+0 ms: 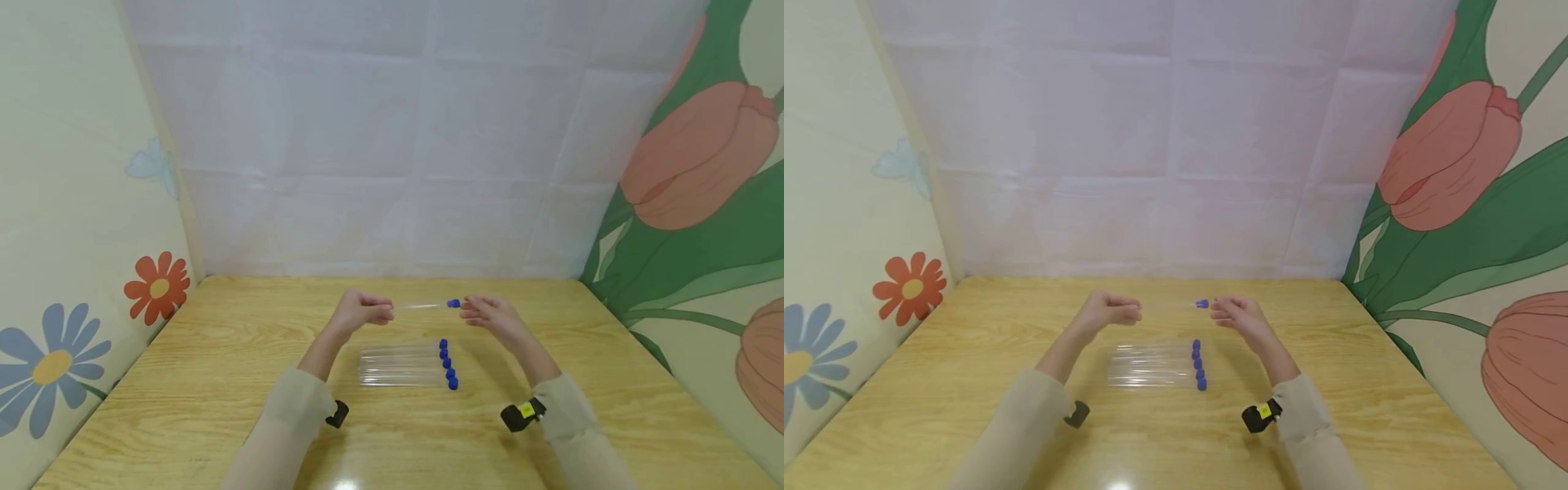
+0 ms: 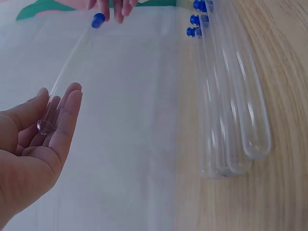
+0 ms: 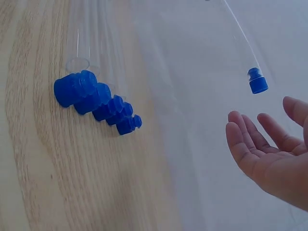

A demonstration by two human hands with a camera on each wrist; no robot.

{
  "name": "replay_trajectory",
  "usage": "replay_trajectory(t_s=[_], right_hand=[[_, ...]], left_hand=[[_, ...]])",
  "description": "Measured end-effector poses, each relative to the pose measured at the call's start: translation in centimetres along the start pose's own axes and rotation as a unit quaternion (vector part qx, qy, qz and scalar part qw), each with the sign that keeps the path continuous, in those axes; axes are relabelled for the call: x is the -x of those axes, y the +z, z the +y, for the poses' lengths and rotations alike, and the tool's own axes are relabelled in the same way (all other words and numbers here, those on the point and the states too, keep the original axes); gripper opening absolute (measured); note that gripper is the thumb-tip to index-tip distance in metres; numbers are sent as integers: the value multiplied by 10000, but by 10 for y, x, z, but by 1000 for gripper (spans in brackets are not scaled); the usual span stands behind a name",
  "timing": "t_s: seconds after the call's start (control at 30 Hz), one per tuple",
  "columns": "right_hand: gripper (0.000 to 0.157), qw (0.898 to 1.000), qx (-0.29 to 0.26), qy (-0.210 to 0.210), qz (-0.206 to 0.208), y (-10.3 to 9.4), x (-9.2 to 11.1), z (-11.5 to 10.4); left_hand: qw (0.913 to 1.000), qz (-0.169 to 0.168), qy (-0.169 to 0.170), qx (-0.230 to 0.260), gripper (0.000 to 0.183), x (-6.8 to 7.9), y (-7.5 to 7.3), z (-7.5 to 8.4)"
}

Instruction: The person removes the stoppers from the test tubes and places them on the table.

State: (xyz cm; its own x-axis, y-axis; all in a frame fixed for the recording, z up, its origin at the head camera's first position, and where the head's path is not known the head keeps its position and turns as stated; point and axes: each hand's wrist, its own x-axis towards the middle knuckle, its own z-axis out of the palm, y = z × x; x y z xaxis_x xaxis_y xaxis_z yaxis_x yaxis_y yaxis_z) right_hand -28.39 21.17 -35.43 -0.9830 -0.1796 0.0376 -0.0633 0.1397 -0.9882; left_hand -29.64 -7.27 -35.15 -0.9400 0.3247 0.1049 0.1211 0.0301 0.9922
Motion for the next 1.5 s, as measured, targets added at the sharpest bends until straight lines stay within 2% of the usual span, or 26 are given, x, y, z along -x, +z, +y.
replay_trajectory(t_s=[0.17,0.37,0.53,0.7,0.97,1.23,1.5], right_hand=[[54,9991,396,-131,-16,1,12,-11],[49,9964,713,-452,-80,6,28,-25],[45,9916,1010,-734,-323,9,39,-33],[38,9869,923,-1139,-675,12,47,-36],[31,9827,717,-1446,-910,15,54,-34],[27,9859,590,-1351,-794,15,57,-31],[27,9849,589,-1506,-624,15,58,-30]], left_hand=[[9994,-244,255,-41,27,17,1,13],[9984,-385,402,33,26,33,2,23],[9969,-522,569,137,25,42,3,28],[9958,-602,635,284,24,49,5,30],[9956,-653,515,434,25,55,10,32],[9948,-718,489,523,26,55,10,30],[9940,-804,571,465,27,55,11,31]])
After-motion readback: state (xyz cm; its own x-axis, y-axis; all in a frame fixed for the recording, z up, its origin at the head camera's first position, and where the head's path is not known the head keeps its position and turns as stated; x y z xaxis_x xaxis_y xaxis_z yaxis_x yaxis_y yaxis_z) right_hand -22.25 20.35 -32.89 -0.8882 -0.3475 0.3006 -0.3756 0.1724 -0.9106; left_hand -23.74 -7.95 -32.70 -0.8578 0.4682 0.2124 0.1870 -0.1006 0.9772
